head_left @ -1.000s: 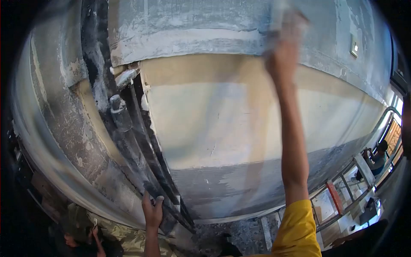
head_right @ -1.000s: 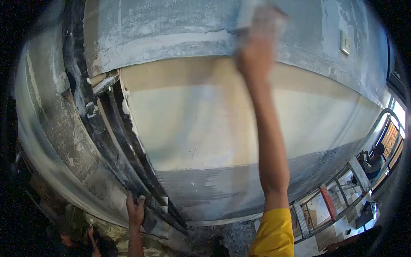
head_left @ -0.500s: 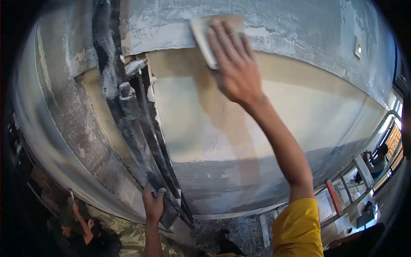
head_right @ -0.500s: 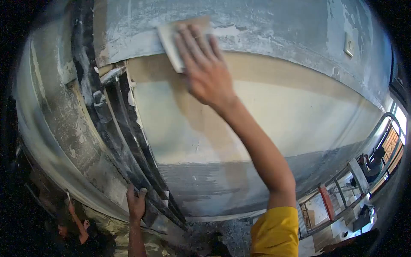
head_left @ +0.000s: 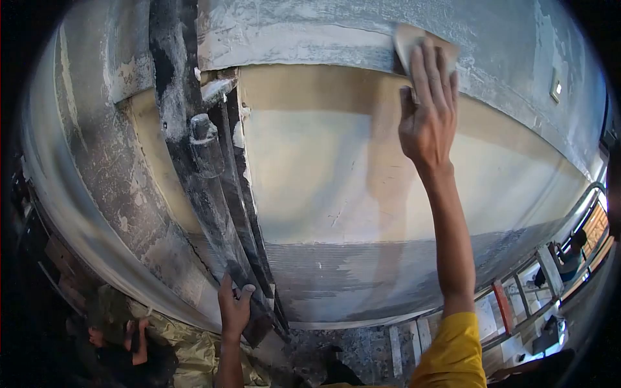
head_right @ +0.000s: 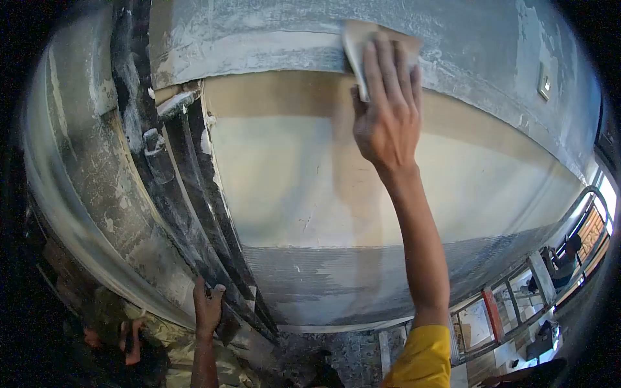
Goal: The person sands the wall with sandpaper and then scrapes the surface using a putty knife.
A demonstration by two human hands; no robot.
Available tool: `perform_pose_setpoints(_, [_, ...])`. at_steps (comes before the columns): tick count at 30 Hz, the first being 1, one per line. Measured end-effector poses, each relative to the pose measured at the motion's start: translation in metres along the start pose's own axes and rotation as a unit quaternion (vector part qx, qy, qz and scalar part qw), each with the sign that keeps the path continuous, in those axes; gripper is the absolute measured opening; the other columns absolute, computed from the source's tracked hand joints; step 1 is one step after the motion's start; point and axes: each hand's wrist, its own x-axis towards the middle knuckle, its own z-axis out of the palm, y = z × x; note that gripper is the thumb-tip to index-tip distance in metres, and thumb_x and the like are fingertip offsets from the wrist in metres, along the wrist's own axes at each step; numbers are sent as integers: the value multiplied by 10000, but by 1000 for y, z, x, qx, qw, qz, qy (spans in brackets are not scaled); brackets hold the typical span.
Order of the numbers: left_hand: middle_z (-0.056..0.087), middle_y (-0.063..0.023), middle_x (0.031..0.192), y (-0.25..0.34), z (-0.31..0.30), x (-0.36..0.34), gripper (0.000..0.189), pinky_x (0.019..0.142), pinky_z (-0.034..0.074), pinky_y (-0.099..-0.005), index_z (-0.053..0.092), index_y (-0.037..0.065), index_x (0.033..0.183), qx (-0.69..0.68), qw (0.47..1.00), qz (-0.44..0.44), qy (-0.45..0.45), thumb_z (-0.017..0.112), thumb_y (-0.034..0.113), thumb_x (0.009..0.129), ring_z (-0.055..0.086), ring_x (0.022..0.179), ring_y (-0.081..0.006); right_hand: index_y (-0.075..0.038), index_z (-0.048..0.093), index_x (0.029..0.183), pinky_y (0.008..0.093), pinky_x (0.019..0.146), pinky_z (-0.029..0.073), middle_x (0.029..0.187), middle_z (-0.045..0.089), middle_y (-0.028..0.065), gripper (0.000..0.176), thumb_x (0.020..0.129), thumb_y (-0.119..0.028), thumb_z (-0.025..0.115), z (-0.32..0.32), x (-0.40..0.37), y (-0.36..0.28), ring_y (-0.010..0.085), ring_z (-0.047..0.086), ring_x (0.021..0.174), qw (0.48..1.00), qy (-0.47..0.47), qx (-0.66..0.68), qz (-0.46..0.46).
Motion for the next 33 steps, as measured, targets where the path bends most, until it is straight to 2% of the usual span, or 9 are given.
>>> perform_pose_setpoints(3, [645,-144,1092,6,-4,2,526,802,493,-316,541,-49,1292,8,998,54,-12,711,314,952,607,958,-206,-5,443,1497,532,1197,247,1563,412,197,634,897,-115,619,26,4,-27,412,330,1469,994,90,23,58])
perform_pose_setpoints(6, [641,-133,1085,29,-9,7,525,808,489,-311,544,-49,1283,-23,996,-29,-76,704,329,955,599,945,-196,5,411,1506,522,1218,223,1589,360,205,723,818,-100,606,44,25,-97,417,316,1474,984,21,176,-14])
perform_pose_setpoints(9, [641,-132,1075,33,-9,5,500,810,481,-306,549,-47,1268,-83,994,-37,-68,691,325,965,598,950,-198,-20,409,1514,525,1213,229,1595,361,185,717,829,-106,604,26,20,-54,382,320,1483,988,-46,128,-76])
perform_pose_setpoints(13, [638,-136,1052,9,-7,6,446,781,483,-314,554,-48,1244,-84,993,4,-81,678,285,975,609,903,-219,24,373,1518,533,1203,225,1574,365,242,684,876,-118,562,-12,-21,61,410,305,1476,998,40,-42,17])
perform_pose_setpoints(15, [638,-137,1046,2,-2,6,437,772,487,-320,554,-50,1238,-69,995,31,-65,675,279,977,614,885,-227,51,360,1513,523,1216,211,1589,339,238,663,897,-136,517,-3,-21,56,419,292,1478,983,101,-102,112])
perform_pose_setpoints(19, [641,-149,1060,20,-6,9,468,788,489,-333,553,-56,1225,-79,995,3,-69,683,315,972,616,903,-240,42,314,1539,512,1234,164,1595,332,225,718,888,-137,560,40,12,-46,403,254,1500,992,27,122,23])
perform_pose_setpoints(23, [639,-160,1066,31,-12,7,473,808,488,-342,552,-51,1206,-17,995,-52,-79,683,338,970,615,934,-240,39,380,1502,518,1236,175,1593,337,223,702,860,-200,538,18,2,4,386,264,1501,998,-1,45,-41])
perform_pose_setpoints(26, [639,-164,1051,27,-7,6,469,807,492,-348,550,-48,1214,-79,994,-5,-68,686,329,970,616,906,-244,35,314,1542,514,1238,151,1610,313,220,686,950,-252,506,-18,-19,72,391,248,1507,988,50,-79,121])
perform_pose_setpoints(33, [626,-136,1000,20,-3,3,469,762,479,-334,548,-51,1196,-50,998,13,-24,689,335,969,590,849,-226,60,354,1511,507,1226,204,1582,339,255,680,913,-220,516,33,26,-31,412,266,1494,997,42,60,10])
